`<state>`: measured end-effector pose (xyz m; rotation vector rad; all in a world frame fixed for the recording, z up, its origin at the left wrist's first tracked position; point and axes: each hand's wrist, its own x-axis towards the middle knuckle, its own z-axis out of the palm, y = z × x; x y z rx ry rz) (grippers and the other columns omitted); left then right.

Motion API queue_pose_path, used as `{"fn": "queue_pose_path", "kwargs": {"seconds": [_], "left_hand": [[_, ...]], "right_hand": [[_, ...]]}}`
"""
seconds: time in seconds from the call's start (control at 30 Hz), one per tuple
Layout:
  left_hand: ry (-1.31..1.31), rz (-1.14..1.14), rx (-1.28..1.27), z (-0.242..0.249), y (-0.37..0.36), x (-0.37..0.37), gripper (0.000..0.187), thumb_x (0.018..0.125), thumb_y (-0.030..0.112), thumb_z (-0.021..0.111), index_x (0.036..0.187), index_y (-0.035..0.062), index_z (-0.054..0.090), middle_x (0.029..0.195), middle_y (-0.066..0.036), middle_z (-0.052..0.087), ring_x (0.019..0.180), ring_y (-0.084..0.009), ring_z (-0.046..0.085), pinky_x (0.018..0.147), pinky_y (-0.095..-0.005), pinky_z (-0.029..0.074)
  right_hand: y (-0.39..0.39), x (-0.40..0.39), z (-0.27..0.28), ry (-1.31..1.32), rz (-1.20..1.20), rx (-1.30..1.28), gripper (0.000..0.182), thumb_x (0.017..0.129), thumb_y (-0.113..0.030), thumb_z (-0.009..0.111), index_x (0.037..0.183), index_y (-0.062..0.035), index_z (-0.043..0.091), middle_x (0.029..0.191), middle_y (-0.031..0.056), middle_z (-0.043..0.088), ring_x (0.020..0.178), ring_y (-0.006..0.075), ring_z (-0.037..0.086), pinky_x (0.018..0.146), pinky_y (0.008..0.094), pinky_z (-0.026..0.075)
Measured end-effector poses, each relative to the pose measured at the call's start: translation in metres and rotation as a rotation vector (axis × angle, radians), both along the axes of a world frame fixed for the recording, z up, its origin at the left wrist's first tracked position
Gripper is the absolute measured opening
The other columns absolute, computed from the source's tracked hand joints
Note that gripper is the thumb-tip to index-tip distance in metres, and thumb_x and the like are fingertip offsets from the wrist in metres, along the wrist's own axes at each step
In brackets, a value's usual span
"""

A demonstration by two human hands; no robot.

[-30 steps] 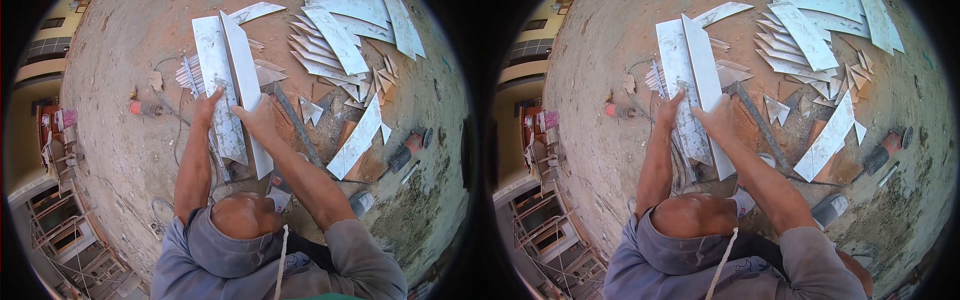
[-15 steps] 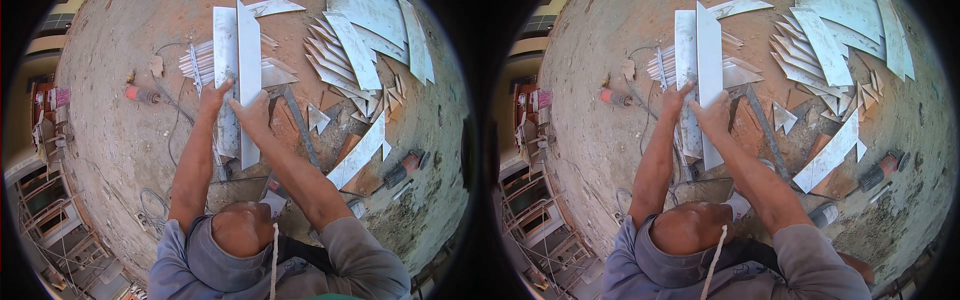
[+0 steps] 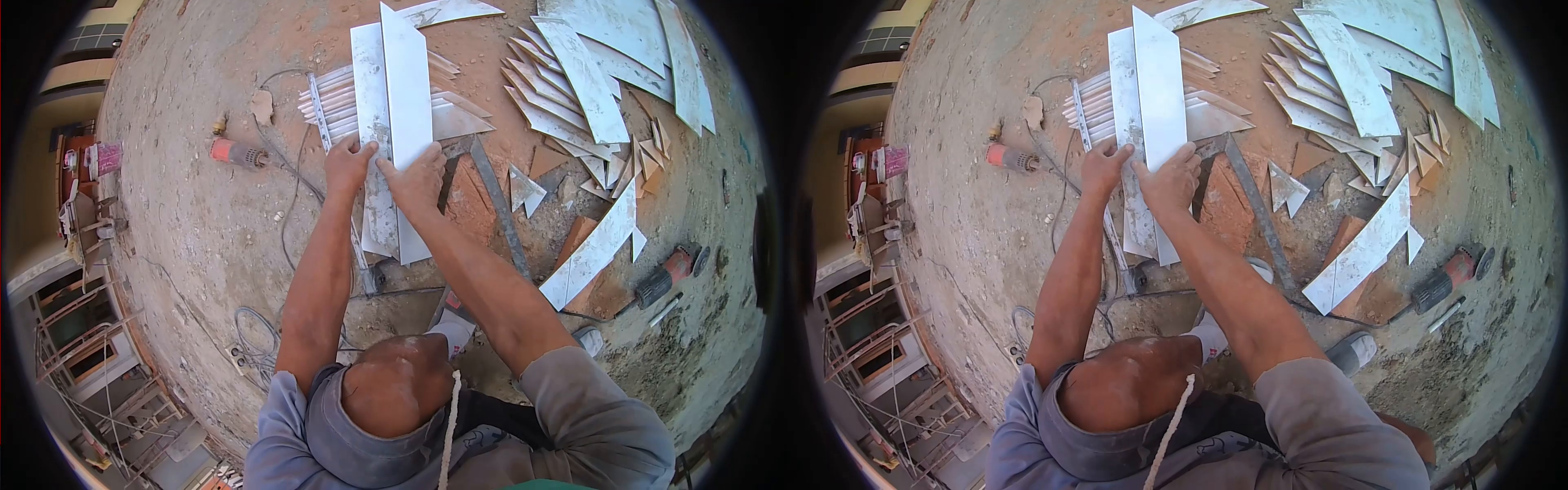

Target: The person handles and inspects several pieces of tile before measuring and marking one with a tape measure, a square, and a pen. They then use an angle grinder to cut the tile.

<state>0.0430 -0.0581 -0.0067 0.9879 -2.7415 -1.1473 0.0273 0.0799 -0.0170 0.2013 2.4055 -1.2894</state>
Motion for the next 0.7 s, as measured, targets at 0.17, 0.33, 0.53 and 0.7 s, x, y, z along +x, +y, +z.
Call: {"fn": "queue_pose_path", "kwargs": {"seconds": [0.17,0.33,0.53,0.7], "left_hand": [[0.086,0.103,0.136,-0.018,-0.02,0.017,0.05,0.085,0.035,0.07,0.119,-0.0013,0.066,0.095,-0.016,0.072,0.084,-0.0253,0.067,0.077,-0.0355,0.052],[0.23,0.194,0.095,-0.001,0.003,0.028,0.05,0.091,0.032,0.066,0.125,-0.0052,0.06,0.102,-0.013,0.068,0.094,-0.0198,0.066,0.083,-0.0295,0.051],[0.246,0.077,-0.145,0.005,0.06,0.042,0.062,0.087,0.037,0.07,0.131,-0.0039,0.055,0.122,-0.023,0.06,0.114,-0.0315,0.06,0.098,-0.0393,0.046],[0.234,0.004,-0.312,-0.009,0.104,0.058,0.067,0.077,0.038,0.078,0.13,0.0057,0.053,0.128,-0.02,0.053,0.121,-0.0364,0.05,0.1,-0.0512,0.039]], "right_hand": [[0.002,0.002,0.005,0.001,0.016,0.034,0.095,0.07,-0.044,0.082,0.129,0.0054,0.027,0.122,0.0282,0.045,0.115,0.044,0.049,0.097,0.0487,0.044],[0.024,-0.004,0.017,-0.025,0.186,0.066,0.086,0.075,-0.041,0.076,0.13,0.008,0.031,0.129,0.0311,0.042,0.119,0.0439,0.048,0.099,0.0473,0.045],[0.073,-0.007,0.014,0.03,0.349,-0.161,0.052,0.082,-0.034,0.065,0.113,0.0067,0.059,0.109,0.0245,0.065,0.103,0.0346,0.064,0.091,0.0408,0.049],[0.191,0.037,0.04,0.224,0.102,-0.095,0.043,0.084,-0.028,0.062,0.111,0.0056,0.06,0.098,0.0259,0.066,0.096,0.0394,0.064,0.089,0.0474,0.049]]}}
